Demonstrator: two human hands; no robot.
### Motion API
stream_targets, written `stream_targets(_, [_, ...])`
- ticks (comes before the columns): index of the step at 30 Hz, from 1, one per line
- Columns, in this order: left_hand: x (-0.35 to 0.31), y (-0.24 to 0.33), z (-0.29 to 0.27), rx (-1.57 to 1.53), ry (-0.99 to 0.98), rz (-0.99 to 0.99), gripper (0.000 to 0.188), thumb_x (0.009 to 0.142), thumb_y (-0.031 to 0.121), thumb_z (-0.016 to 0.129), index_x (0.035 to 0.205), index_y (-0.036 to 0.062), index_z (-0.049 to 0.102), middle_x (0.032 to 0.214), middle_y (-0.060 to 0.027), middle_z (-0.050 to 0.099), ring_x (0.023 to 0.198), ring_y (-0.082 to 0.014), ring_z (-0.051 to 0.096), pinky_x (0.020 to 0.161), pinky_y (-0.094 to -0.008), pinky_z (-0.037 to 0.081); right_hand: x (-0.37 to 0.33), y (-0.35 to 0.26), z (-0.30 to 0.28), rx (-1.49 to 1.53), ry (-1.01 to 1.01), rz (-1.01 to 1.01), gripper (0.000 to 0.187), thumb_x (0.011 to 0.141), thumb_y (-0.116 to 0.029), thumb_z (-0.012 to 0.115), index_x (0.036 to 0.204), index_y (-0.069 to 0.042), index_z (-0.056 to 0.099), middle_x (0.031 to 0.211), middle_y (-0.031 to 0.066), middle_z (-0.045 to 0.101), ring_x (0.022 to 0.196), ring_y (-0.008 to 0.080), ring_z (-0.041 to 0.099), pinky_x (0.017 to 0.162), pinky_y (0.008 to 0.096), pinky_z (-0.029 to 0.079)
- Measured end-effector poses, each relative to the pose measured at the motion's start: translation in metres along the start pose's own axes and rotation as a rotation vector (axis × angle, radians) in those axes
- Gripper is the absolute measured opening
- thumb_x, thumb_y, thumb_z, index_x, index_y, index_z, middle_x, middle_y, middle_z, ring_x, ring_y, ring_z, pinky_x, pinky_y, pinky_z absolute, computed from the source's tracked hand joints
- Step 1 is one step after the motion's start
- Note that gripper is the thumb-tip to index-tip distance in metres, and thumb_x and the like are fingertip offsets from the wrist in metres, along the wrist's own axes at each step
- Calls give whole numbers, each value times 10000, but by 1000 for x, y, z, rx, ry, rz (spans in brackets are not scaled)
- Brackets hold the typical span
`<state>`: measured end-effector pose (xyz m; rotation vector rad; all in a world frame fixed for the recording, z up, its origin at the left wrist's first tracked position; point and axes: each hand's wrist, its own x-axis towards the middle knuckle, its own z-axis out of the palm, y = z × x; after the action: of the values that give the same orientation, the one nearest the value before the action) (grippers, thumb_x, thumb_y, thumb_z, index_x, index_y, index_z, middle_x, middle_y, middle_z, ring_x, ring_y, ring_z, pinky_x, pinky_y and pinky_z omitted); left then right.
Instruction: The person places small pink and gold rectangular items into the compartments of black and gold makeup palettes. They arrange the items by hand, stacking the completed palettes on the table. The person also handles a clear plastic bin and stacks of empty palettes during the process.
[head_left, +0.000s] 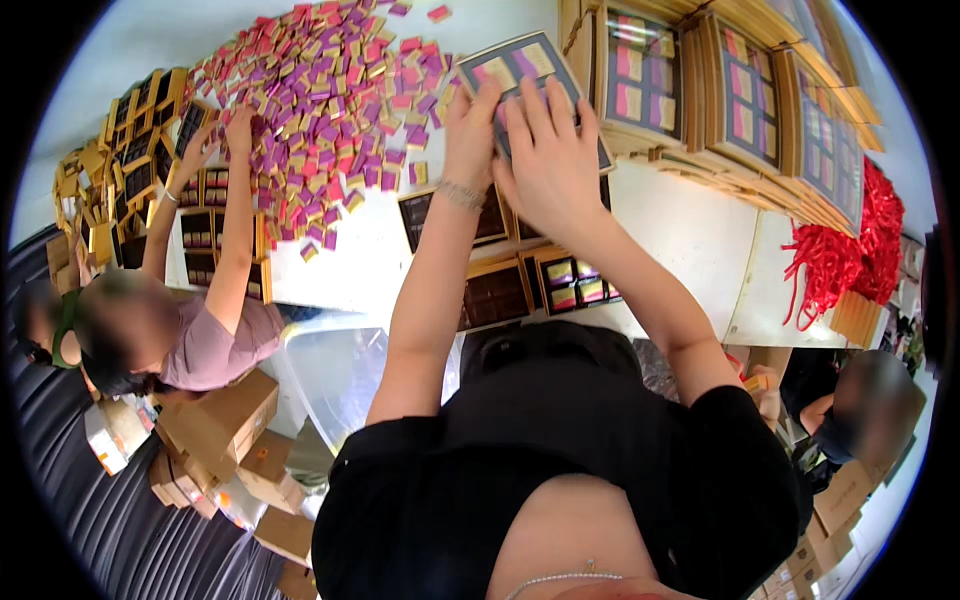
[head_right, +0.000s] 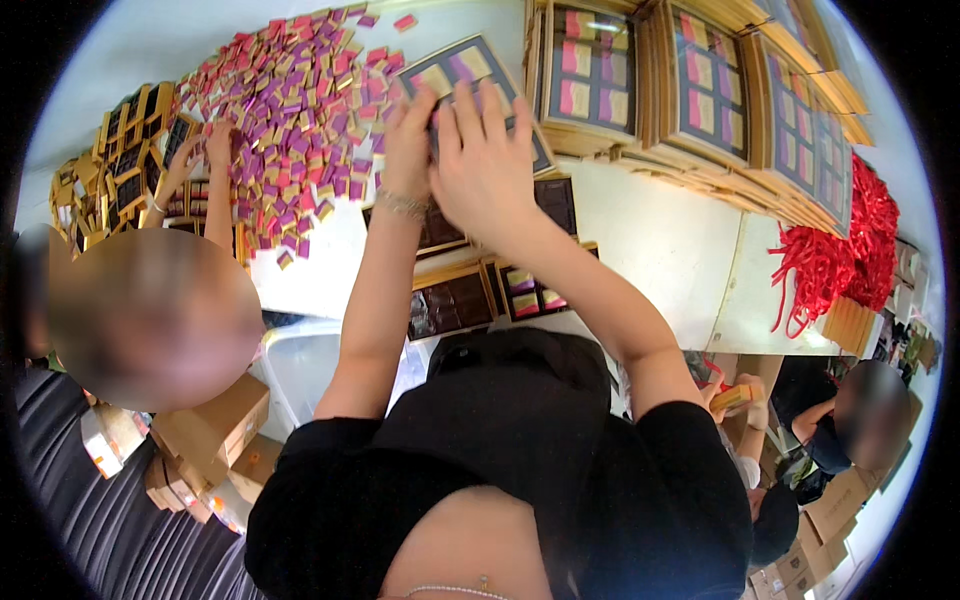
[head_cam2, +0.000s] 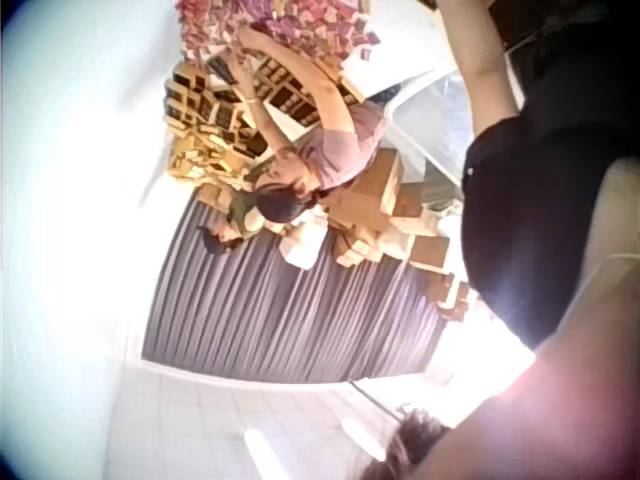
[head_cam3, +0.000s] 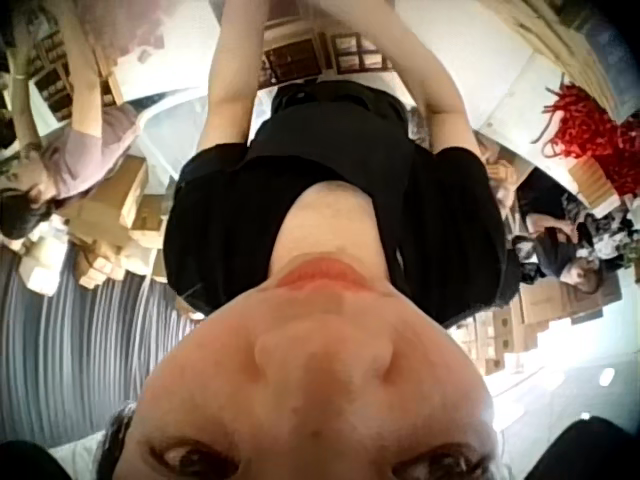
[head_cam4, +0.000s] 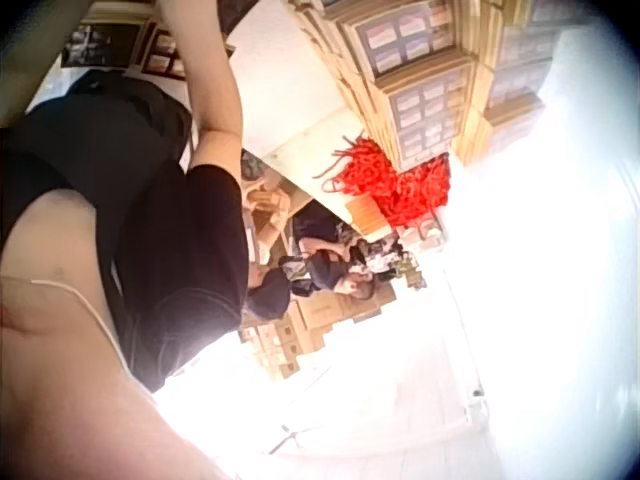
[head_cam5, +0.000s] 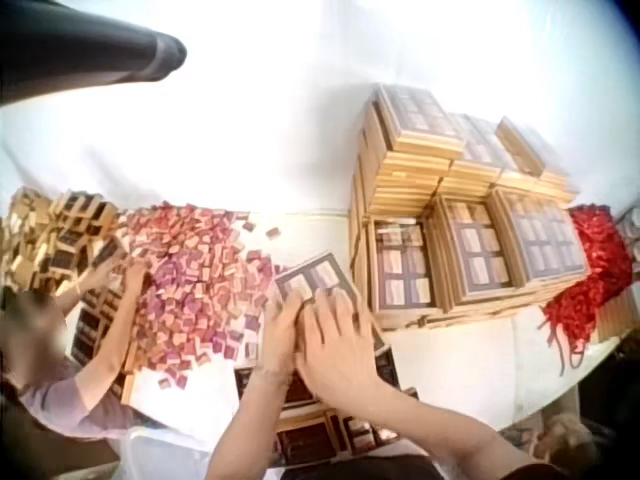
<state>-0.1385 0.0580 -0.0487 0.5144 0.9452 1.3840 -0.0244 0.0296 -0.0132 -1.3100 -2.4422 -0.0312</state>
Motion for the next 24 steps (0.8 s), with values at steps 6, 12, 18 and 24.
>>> stream_targets(6, [37, 24, 75, 176, -240, 124, 400, 957, 273, 613, 1240, -1, 542, 1082, -96, 657, 966, -197, 628, 795, -362, 517, -5, 26, -56, -185, 103, 49, 818, 797, -525, 681, 1382, 11, 482, 1495, 157, 423, 1396, 357, 364, 1122, 589, 195])
stream_targets(12, [106, 6, -2, 1275, 508, 1047, 520, 830, 423, 720, 1070, -29, 629, 1140, -204, 635, 1153, -342, 533, 967, -453, 433, -1, 95, -2, -478, 309, 88, 624, 834, -497, 614, 1302, -83, 597, 1340, 70, 595, 1241, 309, 548, 949, 625, 419])
stream_targets(18, [83, -25, -188, 2020, 497, 54, 1132, 639, 570, 794, 1525, 157, 223, 1538, -218, 256, 1406, -402, 299, 1065, -753, 109, 10, 106, 9, -502, 388, 85, 553, 824, -463, 613, 1242, -103, 640, 1293, 52, 621, 1185, 295, 576, 906, 604, 456])
stream_targets(24, [78, 11, -166, 2071, 369, 147, 1090, 661, 650, 734, 1512, 134, 288, 1442, -189, 436, 1317, -344, 446, 1044, -611, 317, -3, 109, -11, -103, 340, -29, 805, 817, -639, 620, 1408, -111, 478, 1526, 110, 376, 1403, 338, 338, 1053, 644, 278])
